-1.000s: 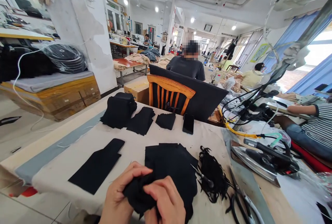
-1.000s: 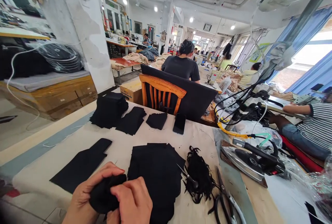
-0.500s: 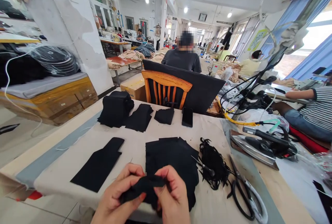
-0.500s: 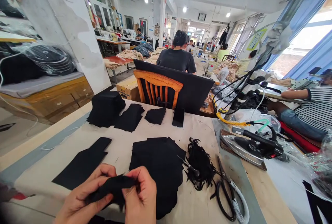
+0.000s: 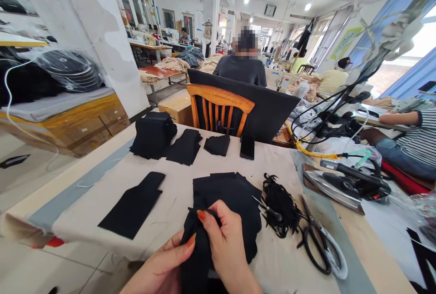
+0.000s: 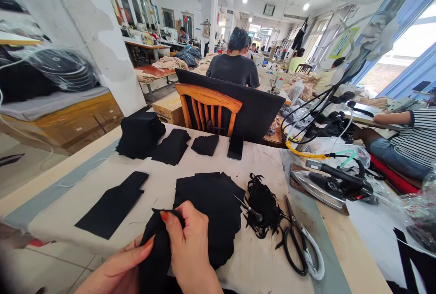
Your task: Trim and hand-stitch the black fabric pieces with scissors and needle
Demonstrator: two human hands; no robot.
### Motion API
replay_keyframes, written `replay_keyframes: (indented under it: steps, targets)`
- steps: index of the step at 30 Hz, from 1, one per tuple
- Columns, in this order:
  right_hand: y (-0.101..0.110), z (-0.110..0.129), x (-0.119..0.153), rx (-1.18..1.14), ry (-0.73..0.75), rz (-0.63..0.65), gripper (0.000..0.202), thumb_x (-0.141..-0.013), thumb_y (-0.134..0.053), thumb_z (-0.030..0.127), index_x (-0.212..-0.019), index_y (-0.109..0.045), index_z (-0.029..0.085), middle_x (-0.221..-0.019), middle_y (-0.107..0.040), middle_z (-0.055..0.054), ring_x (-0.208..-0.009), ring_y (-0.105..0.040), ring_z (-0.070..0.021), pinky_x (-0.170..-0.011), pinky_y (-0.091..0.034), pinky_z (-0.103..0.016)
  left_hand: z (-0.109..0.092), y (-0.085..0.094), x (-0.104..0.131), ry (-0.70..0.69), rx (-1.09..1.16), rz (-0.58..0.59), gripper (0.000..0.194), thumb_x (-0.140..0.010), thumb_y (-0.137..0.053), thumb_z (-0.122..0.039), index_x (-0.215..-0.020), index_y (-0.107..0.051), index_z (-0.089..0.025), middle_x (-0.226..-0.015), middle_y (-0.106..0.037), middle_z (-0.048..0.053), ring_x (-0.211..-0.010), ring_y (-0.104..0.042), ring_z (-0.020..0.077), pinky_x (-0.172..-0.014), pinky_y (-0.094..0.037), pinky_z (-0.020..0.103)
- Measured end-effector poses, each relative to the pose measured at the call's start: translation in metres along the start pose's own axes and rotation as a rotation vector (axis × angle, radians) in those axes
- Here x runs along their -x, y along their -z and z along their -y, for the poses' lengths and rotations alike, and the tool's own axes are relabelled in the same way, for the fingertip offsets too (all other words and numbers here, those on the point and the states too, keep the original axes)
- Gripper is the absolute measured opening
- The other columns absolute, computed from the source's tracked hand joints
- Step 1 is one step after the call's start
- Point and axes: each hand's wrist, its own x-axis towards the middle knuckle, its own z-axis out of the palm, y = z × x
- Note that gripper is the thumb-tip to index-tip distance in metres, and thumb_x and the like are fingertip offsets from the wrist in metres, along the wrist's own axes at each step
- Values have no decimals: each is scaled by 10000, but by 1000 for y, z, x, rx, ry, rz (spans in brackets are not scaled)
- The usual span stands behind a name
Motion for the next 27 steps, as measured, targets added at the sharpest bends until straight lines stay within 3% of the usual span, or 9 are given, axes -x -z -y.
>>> replay_keyframes:
  steps: [5, 11, 15, 20, 27]
  targets:
    - [-3, -8, -1, 2, 30, 45, 337, -911, -517, 355, -628, -429, 194, -552, -359, 73, -528, -315, -77, -495, -256, -210, 2, 12, -4, 27, 39, 34, 227, -648, -845, -238, -867, -788, -263, -973, -781, 22, -1152, -596, 268, -1019, -407, 328]
    - [-4, -15, 1, 122, 131, 30, 383, -952, -441, 317, -613, -304, 205, -565, -315, 70, -516, -289, -74, -491, -214, -228, 4, 8, -3, 7, 88, 71, 218, -690, -819, -268, -905, -782, -259, -998, -775, 26, -1140, -604, 264, -1019, -415, 336]
    - [-1, -18, -3, 120, 107, 40, 406, -945, -458, 352, -607, -286, 208, -560, -284, 74, -517, -263, -78, -487, -206, -232, 5, 2, -3, -3, 94, 101, 217, -742, -780, -227, -957, -770, -255, -1030, -764, 31, -1118, -619, 258, -976, -453, 328]
    - [-2, -22, -5, 74, 26, 55, 413, -938, -460, 399, -607, -304, 210, -554, -274, 76, -517, -262, -82, -489, -210, -234, 7, 4, -5, -19, 60, 55, 172, -796, -731, -225, -959, -765, -264, -1053, -753, 21, -1101, -626, 238, -903, -487, 285]
    - [-5, -27, -6, 143, 38, 81, 434, -958, -412, 418, -605, -262, 215, -549, -266, 73, -508, -250, -86, -486, -198, -239, 8, 11, -7, 6, 7, 110, 201, -762, -755, -228, -962, -766, -247, -994, -764, 29, -1112, -609, 254, -957, -447, 308]
